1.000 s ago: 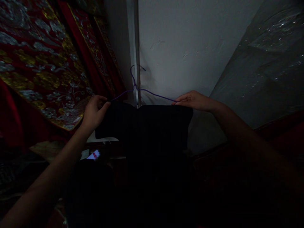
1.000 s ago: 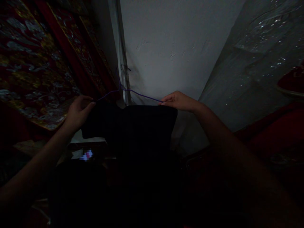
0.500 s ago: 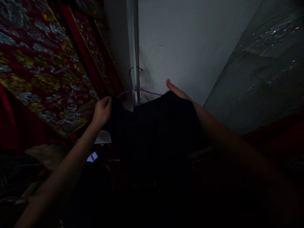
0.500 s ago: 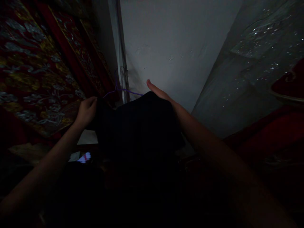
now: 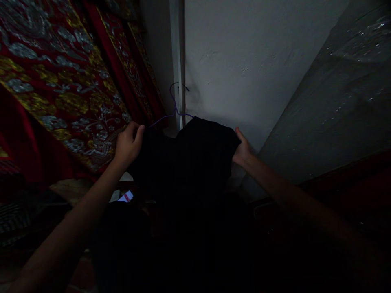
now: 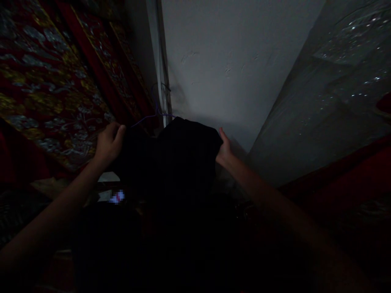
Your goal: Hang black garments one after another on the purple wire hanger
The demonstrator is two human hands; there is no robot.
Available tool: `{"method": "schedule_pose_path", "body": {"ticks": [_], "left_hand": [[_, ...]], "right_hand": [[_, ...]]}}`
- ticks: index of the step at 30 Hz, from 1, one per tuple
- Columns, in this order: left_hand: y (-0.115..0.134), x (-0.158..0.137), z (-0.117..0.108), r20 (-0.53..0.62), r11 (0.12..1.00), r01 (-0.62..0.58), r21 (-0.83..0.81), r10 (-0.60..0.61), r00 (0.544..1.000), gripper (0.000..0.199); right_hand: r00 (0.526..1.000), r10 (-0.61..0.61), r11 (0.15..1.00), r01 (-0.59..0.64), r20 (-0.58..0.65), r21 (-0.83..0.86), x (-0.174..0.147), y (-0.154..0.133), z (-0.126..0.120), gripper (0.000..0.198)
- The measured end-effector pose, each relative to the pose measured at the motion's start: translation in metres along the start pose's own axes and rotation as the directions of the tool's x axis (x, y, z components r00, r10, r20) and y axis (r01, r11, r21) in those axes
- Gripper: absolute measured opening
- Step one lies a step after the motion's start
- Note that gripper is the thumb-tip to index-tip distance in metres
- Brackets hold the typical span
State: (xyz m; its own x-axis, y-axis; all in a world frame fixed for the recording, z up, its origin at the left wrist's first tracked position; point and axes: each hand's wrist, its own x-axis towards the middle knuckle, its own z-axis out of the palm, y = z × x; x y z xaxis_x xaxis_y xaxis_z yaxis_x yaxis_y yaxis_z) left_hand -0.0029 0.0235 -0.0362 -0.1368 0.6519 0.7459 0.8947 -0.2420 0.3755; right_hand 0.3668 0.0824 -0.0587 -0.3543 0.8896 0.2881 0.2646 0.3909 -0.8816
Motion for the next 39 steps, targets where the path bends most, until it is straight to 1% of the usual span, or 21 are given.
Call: {"method": "schedule_pose_path", "body": {"ticks": [2, 4, 5, 8, 10, 13, 16, 20, 23, 24, 25, 26, 28, 29, 30, 31, 33, 34, 35, 37, 39], "left_hand": [[0.007, -0.004, -0.003, 0.023, 0.999, -0.005, 0.032, 0.004, 1.000, 0.039], [0.013, -0.004, -0.004, 0.050, 0.998, -0.013, 0.055, 0.010, 0.999, 0.042], [0.015, -0.003, -0.004, 0.061, 0.998, -0.016, 0.062, 0.012, 0.998, 0.043], [0.019, 0.004, -0.003, 0.069, 0.997, -0.024, 0.077, 0.019, 0.997, 0.045], [0.018, 0.009, -0.002, 0.069, 0.996, -0.027, 0.080, 0.021, 0.997, 0.045], [0.011, 0.017, 0.001, 0.072, 1.000, -0.021, 0.021, 0.020, 0.997, 0.042], [0.005, 0.023, 0.008, 0.076, 0.994, -0.019, -0.106, 0.027, 0.997, 0.035], [0.002, 0.029, 0.019, 0.071, 0.977, -0.019, -0.212, 0.035, 0.997, 0.027], [-0.002, 0.030, 0.023, 0.073, 0.971, -0.025, -0.238, 0.043, 0.996, 0.028], [-0.005, 0.028, 0.023, 0.073, 0.968, -0.009, -0.251, 0.028, 0.997, 0.026], [-0.007, 0.026, 0.023, 0.069, 0.962, 0.017, -0.272, 0.002, 0.998, 0.023], [-0.009, 0.023, 0.022, 0.068, 0.954, 0.042, -0.298, -0.023, 0.997, 0.021], [-0.009, 0.014, 0.019, 0.091, 0.928, 0.076, -0.366, -0.045, 0.995, 0.023], [-0.006, 0.010, 0.017, 0.120, 0.913, 0.078, -0.399, -0.032, 0.992, 0.026], [0.000, 0.005, 0.016, 0.158, 0.901, 0.071, -0.429, -0.003, 0.987, 0.029], [0.007, 0.000, 0.016, 0.197, 0.887, 0.057, -0.458, 0.039, 0.980, 0.033], [0.027, -0.009, 0.017, 0.249, 0.854, 0.015, -0.521, 0.135, 0.959, 0.039], [0.038, -0.013, 0.018, 0.262, 0.833, -0.002, -0.553, 0.177, 0.949, 0.041], [0.050, -0.016, 0.019, 0.267, 0.808, -0.012, -0.589, 0.209, 0.941, 0.042], [0.075, -0.024, 0.019, 0.263, 0.741, -0.003, -0.672, 0.243, 0.934, 0.044], [0.099, -0.031, 0.017, 0.267, 0.659, 0.036, -0.752, 0.253, 0.930, 0.044]], "right_hand": [[0.986, 0.108, 0.937, -0.058, -0.129, 0.343, 0.002, 0.006, -0.011, 0.069], [0.969, 0.188, 0.813, -0.062, -0.160, 0.579, 0.002, 0.001, -0.023, 0.054], [0.971, 0.177, 0.792, -0.045, -0.158, 0.609, 0.002, -0.006, -0.027, 0.044], [0.965, 0.070, 0.816, 0.090, -0.252, 0.571, -0.004, -0.036, -0.027, 0.036], [0.952, -0.030, 0.842, 0.188, -0.305, 0.506, -0.011, -0.057, -0.017, 0.041], [0.940, -0.166, 0.872, 0.281, -0.298, 0.401, -0.024, -0.079, 0.004, 0.050], [0.922, -0.247, 0.888, 0.339, -0.297, 0.313, -0.026, -0.088, 0.019, 0.054], [0.914, -0.276, 0.885, 0.362, -0.296, 0.294, -0.007, -0.091, 0.024, 0.060], [0.948, -0.298, 0.877, 0.318, -0.111, 0.361, 0.000, -0.093, 0.021, 0.067], [0.949, -0.314, 0.879, 0.284, 0.017, 0.382, -0.002, -0.095, 0.019, 0.070], [0.925, -0.333, 0.890, 0.244, 0.183, 0.386, -0.005, -0.097, 0.016, 0.072], [0.864, -0.346, 0.907, 0.209, 0.366, 0.364, -0.010, -0.099, 0.013, 0.075], [0.670, -0.319, 0.946, 0.189, 0.671, 0.262, -0.019, -0.099, 0.009, 0.078], [0.592, -0.286, 0.957, 0.211, 0.753, 0.198, -0.021, -0.097, 0.010, 0.078], [0.567, -0.254, 0.959, 0.250, 0.783, 0.130, -0.022, -0.091, 0.013, 0.076], [0.598, -0.234, 0.953, 0.298, 0.766, 0.058, -0.022, -0.083, 0.019, 0.075], [0.744, -0.250, 0.909, 0.401, 0.620, -0.115, -0.019, -0.058, 0.038, 0.081], [0.812, -0.280, 0.871, 0.439, 0.512, -0.220, -0.018, -0.044, 0.050, 0.094], [0.847, -0.318, 0.827, 0.468, 0.427, -0.312, -0.017, -0.030, 0.063, 0.110], [0.862, -0.394, 0.743, 0.503, 0.318, -0.441, -0.015, -0.004, 0.088, 0.131], [0.834, -0.496, 0.662, 0.543, 0.242, -0.516, -0.014, 0.014, 0.108, 0.130]]}}
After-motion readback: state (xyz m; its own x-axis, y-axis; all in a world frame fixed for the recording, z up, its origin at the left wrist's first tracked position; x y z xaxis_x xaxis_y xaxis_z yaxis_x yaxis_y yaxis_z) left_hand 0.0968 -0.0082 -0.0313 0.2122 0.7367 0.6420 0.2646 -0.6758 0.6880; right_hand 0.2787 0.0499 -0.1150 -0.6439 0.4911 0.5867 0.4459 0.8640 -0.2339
